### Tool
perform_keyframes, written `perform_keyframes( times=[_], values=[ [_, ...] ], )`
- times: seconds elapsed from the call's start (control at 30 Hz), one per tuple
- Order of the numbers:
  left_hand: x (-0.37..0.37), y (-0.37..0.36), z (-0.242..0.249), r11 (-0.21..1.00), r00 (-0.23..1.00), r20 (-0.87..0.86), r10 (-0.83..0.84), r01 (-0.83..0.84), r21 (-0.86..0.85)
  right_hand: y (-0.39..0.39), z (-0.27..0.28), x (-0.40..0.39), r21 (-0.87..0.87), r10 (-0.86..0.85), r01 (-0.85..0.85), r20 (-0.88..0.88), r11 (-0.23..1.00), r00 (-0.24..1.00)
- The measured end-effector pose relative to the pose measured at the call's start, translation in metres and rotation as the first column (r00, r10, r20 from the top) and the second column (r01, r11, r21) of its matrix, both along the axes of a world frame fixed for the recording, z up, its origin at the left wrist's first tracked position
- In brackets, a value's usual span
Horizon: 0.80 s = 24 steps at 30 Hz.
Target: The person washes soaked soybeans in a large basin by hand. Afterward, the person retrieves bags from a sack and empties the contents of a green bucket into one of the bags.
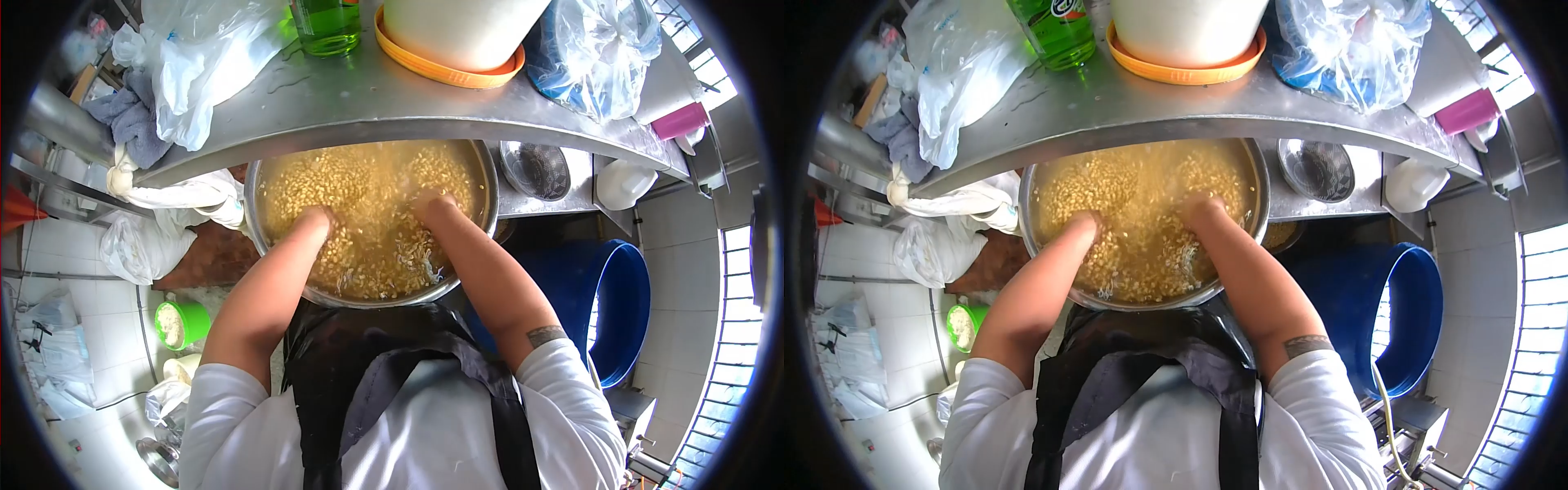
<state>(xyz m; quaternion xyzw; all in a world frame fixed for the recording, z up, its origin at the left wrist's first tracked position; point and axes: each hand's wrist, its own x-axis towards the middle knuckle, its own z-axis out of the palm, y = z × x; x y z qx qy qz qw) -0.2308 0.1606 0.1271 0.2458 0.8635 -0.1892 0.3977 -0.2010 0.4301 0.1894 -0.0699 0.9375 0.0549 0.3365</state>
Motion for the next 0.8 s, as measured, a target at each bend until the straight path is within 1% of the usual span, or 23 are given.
perform_keyframes(
  times=[0.03,0.07,0.13,0.2,0.23,0.27,0.3,0.33,0.37,0.43,0.47,0.53,0.6,0.63,0.7,0.73,0.77,0.8],
  values=[
    [0.006,0.007,0.027,0.973,0.973,-0.022,0.229,-0.229,0.0,0.003,-0.004,-0.002,-0.002,-0.001,0.001,-0.002,1.0,1.0],
    [0.0,0.001,0.006,0.974,0.973,-0.024,0.228,-0.228,-0.002,0.007,-0.008,-0.003,-0.033,0.0,0.001,0.029,0.999,1.0],
    [-0.005,-0.009,0.003,0.934,0.935,-0.002,0.354,-0.353,0.051,0.01,-0.001,-0.001,-0.064,0.0,0.004,0.057,0.998,0.998],
    [-0.01,-0.018,0.003,0.884,0.89,0.051,0.453,-0.456,0.103,0.015,0.005,0.001,-0.12,0.142,-0.126,0.138,0.985,0.98],
    [-0.011,-0.021,0.004,0.865,0.872,0.081,0.482,-0.489,0.116,0.016,0.003,0.002,-0.121,0.138,-0.122,0.134,0.985,0.981],
    [-0.012,-0.026,0.005,0.846,0.854,0.112,0.508,-0.519,0.124,0.015,0.0,0.004,-0.186,-0.031,0.053,0.122,0.981,0.992],
    [-0.012,-0.03,0.006,0.826,0.835,0.147,0.531,-0.548,0.129,0.015,-0.009,0.004,-0.252,-0.199,0.224,0.121,0.941,0.973],
    [-0.012,-0.033,0.006,0.808,0.814,0.18,0.552,-0.576,0.127,0.02,-0.032,-0.002,-0.255,-0.198,0.223,0.12,0.941,0.973],
    [-0.011,-0.036,0.003,0.789,0.792,0.211,0.573,-0.603,0.121,0.029,-0.065,-0.011,-0.253,-0.015,0.05,0.139,0.966,0.99],
    [-0.011,-0.038,0.0,0.738,0.736,0.276,0.618,-0.664,0.12,0.026,-0.055,-0.009,-0.255,0.168,-0.125,0.156,0.959,0.973],
    [-0.01,-0.038,-0.002,0.699,0.699,0.303,0.647,-0.703,0.129,0.026,-0.05,-0.006,-0.276,0.252,-0.201,0.162,0.94,0.954],
    [-0.005,-0.03,0.003,0.582,0.596,0.369,0.713,-0.797,0.161,0.021,-0.045,-0.001,-0.296,0.333,-0.276,0.164,0.915,0.929],
    [0.003,-0.024,0.004,0.451,0.482,0.437,0.759,-0.874,0.18,0.017,-0.049,0.002,-0.412,0.092,0.0,0.203,0.911,0.975],
    [0.008,-0.022,0.004,0.383,0.423,0.471,0.774,-0.905,0.184,0.017,-0.054,0.003,-0.413,0.09,0.001,0.202,0.911,0.975],
    [0.019,-0.023,-0.004,0.231,0.346,0.482,0.805,-0.931,0.282,0.018,-0.063,0.004,-0.552,-0.066,0.235,0.309,0.8,0.949],
    [0.022,-0.026,-0.017,0.155,0.31,0.493,0.813,-0.931,0.331,0.02,-0.069,0.004,-0.587,-0.112,0.314,0.355,0.746,0.928],
    [0.011,-0.027,-0.039,0.254,0.384,0.548,0.743,-0.92,0.3,0.021,-0.075,0.003,-0.609,-0.136,0.371,0.396,0.701,0.908],
    [0.014,-0.022,-0.027,0.333,0.458,0.58,0.674,-0.889,0.315,0.022,-0.083,0.002,-0.622,-0.151,0.413,0.43,0.665,0.89]
  ],
)
